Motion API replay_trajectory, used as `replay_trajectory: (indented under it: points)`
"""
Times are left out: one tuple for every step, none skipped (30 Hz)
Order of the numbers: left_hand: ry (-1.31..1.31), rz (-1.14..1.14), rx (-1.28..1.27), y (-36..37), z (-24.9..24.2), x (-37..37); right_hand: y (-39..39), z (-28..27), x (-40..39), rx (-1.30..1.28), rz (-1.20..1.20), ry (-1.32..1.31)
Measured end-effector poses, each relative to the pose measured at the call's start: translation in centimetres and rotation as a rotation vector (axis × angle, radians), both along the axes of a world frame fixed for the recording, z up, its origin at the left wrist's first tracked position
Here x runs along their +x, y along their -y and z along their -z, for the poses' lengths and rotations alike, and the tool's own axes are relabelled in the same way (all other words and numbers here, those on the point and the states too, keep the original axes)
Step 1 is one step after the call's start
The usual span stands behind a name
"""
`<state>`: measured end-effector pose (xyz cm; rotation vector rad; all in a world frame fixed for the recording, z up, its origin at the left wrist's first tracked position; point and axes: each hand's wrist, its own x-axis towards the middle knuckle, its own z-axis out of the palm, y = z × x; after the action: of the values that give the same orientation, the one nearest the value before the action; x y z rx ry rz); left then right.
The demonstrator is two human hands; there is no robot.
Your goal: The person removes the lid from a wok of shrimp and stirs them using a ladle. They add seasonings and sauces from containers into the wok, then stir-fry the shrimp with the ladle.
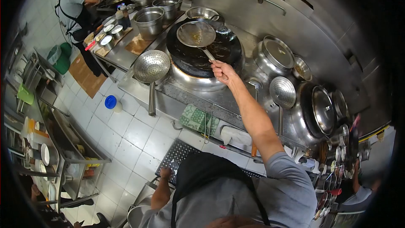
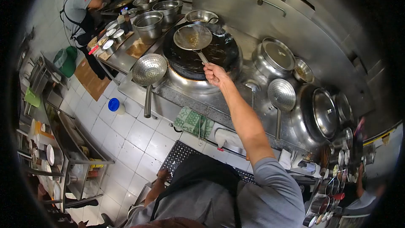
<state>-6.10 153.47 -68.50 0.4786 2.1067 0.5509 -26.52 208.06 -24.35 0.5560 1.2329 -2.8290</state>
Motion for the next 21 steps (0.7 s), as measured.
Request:
replay_trajectory:
  points:
    - [0.191, -0.184, -0.02, 0.0, -0.4, 0.4, 0.0, -0.1, 0.1, -0.013, 0.003, -0.009]
    - [0.072, -0.184, -0.031, 0.5, -0.3, 1.7, -0.4, 0.5, 0.0, -0.002, -0.014, -0.016]
    - [0.06, -0.185, -0.05, 1.1, 1.1, 2.5, -0.7, 0.4, 0.4, 0.058, -0.009, -0.023]
    - [0.066, -0.172, -0.061, 1.4, 1.4, 3.1, -1.0, 0.0, 1.0, 0.119, -0.006, -0.028]
    - [0.061, -0.149, -0.072, 1.5, 1.5, 3.5, -0.8, -0.8, 1.8, 0.18, -0.004, -0.031]
    - [0.052, -0.124, -0.079, 1.5, 1.5, 4.0, -0.7, -1.7, 2.4, 0.223, 0.05, -0.008]
    - [0.036, -0.097, -0.083, 1.6, 1.6, 4.3, -1.2, -2.2, 3.0, 0.327, 0.085, 0.01]
    - [0.016, -0.067, -0.09, 1.5, 1.7, 4.6, -2.1, -2.4, 3.6, 0.435, 0.123, 0.038]
    - [-0.012, -0.039, -0.094, 1.4, 1.8, 4.7, -2.9, -2.7, 4.1, 0.542, 0.162, 0.066]
    - [-0.052, -0.006, -0.101, 1.3, 1.9, 4.6, -3.9, -2.9, 4.7, 0.638, 0.202, 0.096]
    - [-0.101, 0.03, -0.103, 1.2, 2.0, 4.5, -4.7, -3.1, 5.4, 0.734, 0.242, 0.126]
    - [-0.171, 0.076, -0.109, 1.0, 2.2, 4.3, -5.4, -3.3, 6.2, 0.841, 0.308, 0.163]
    - [-0.256, 0.132, -0.117, 1.0, 2.3, 4.1, -6.3, -3.2, 7.2, 0.98, 0.304, 0.202]
    - [-0.387, 0.191, -0.137, 0.5, 2.3, 3.8, -7.4, -2.9, 8.1, 1.119, 0.299, 0.239]
    - [-0.371, 0.29, -0.159, 0.4, 2.4, 3.0, -8.3, -2.5, 8.8, 1.258, 0.29, 0.275]
    - [-0.356, 0.387, -0.174, 0.1, 1.3, 2.0, -8.2, -3.2, 9.8, 1.219, 0.234, 0.29]
    - [-0.34, 0.484, -0.194, -0.2, -0.1, 1.0, -7.5, -4.6, 11.1, 1.179, 0.177, 0.304]
    - [-0.301, 0.382, -0.173, -0.3, -0.7, 0.5, -7.1, -5.4, 11.8, 1.139, 0.119, 0.319]
    - [-0.299, 0.355, -0.139, -0.1, -0.6, 0.2, -7.4, -5.4, 12.1, 1.027, 0.09, 0.317]
    - [-0.298, 0.328, -0.105, 0.1, 0.1, -0.5, -7.7, -5.3, 12.4, 0.913, 0.063, 0.315]
    - [-0.297, 0.303, -0.072, 0.3, 0.7, -1.2, -7.8, -5.1, 12.6, 0.799, 0.038, 0.313]
